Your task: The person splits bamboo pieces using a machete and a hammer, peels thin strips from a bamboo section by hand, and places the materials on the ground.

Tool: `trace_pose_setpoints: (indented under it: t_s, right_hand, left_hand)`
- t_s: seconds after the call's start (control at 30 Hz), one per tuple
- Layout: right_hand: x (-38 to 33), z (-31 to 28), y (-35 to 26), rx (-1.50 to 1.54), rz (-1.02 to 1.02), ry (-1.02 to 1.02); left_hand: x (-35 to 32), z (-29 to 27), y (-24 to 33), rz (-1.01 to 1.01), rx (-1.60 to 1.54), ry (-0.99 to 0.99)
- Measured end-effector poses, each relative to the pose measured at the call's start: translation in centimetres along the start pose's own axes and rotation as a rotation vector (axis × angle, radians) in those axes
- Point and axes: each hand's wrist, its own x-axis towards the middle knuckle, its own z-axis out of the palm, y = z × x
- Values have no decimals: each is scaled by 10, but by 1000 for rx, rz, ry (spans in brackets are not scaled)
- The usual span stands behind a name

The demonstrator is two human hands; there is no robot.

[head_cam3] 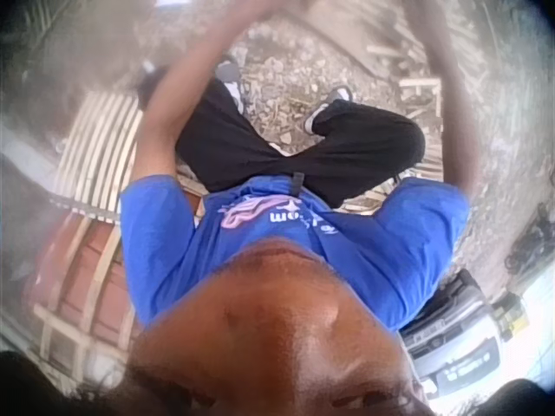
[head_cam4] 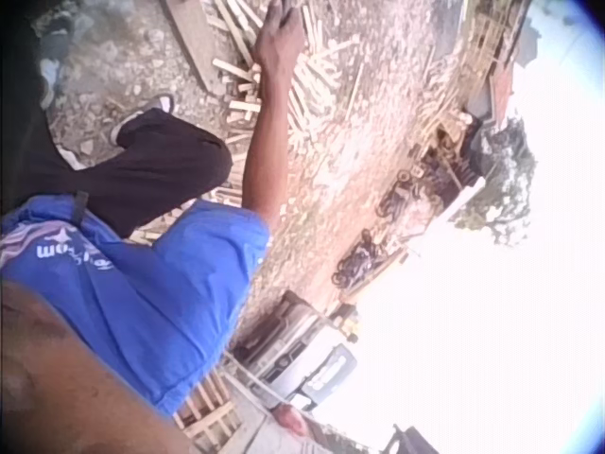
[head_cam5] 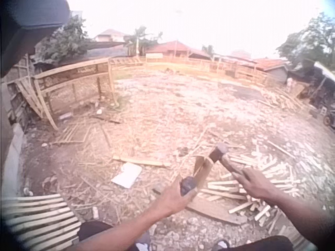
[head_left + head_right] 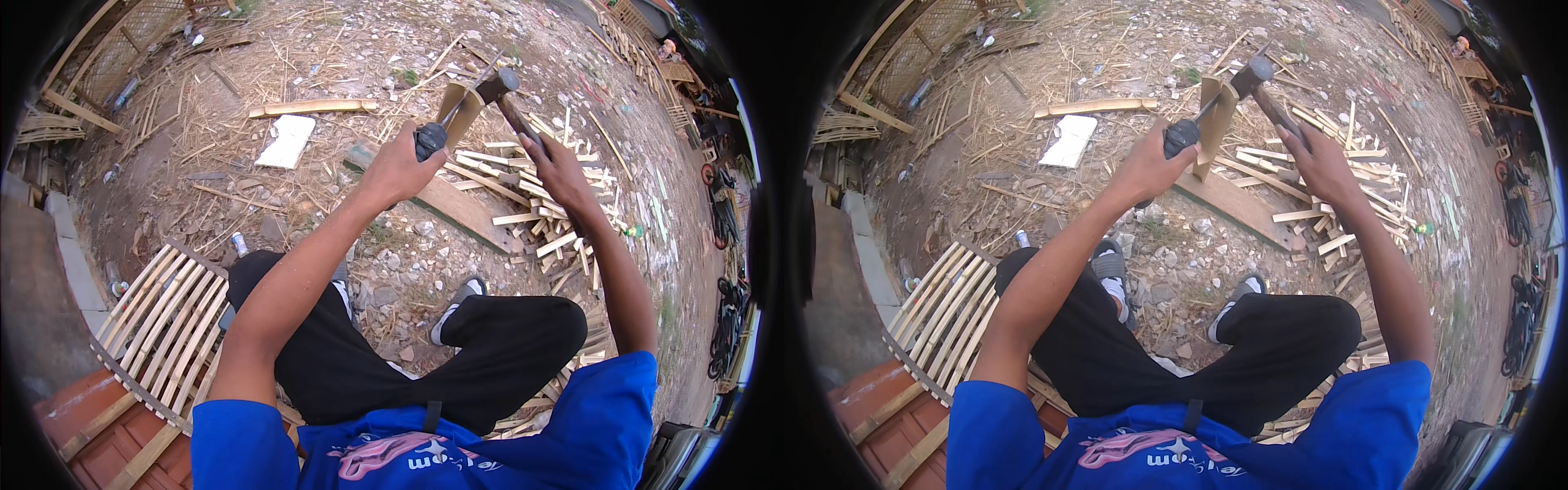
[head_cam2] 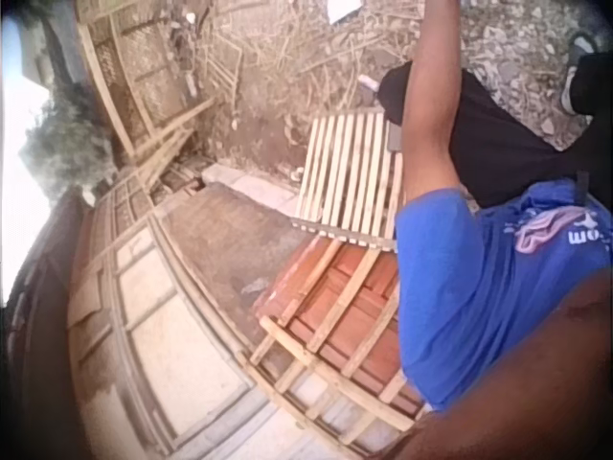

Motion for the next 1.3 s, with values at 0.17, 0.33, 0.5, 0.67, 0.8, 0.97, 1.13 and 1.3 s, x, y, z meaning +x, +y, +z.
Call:
trace_pose_setpoints:
  t_s: [0.17,0.33,0.5,0.67,0.8,0.97,1.13,1.3]
  right_hand:
    - [8,-54,-22,62,-51,136]
    - [26,-79,-43,563,-304,462]
    - [31,38,32,-9,79,-13]
    - [-10,150,153,-256,-40,-261]
    - [-2,126,113,-146,136,-357]
    - [28,28,27,165,286,83]
    - [51,-52,-16,614,-261,483]
    - [59,29,28,194,-101,436]
  left_hand:
    - [3,5,6,-28,43,-13]
    - [4,8,4,-15,6,-26]
    - [7,12,3,-92,23,-24]
    - [23,15,-23,-46,30,9]
    - [22,13,-22,-89,14,8]
    - [23,18,-22,-68,21,11]
    - [23,18,-21,-41,51,32]
    - [24,22,-17,-55,64,6]
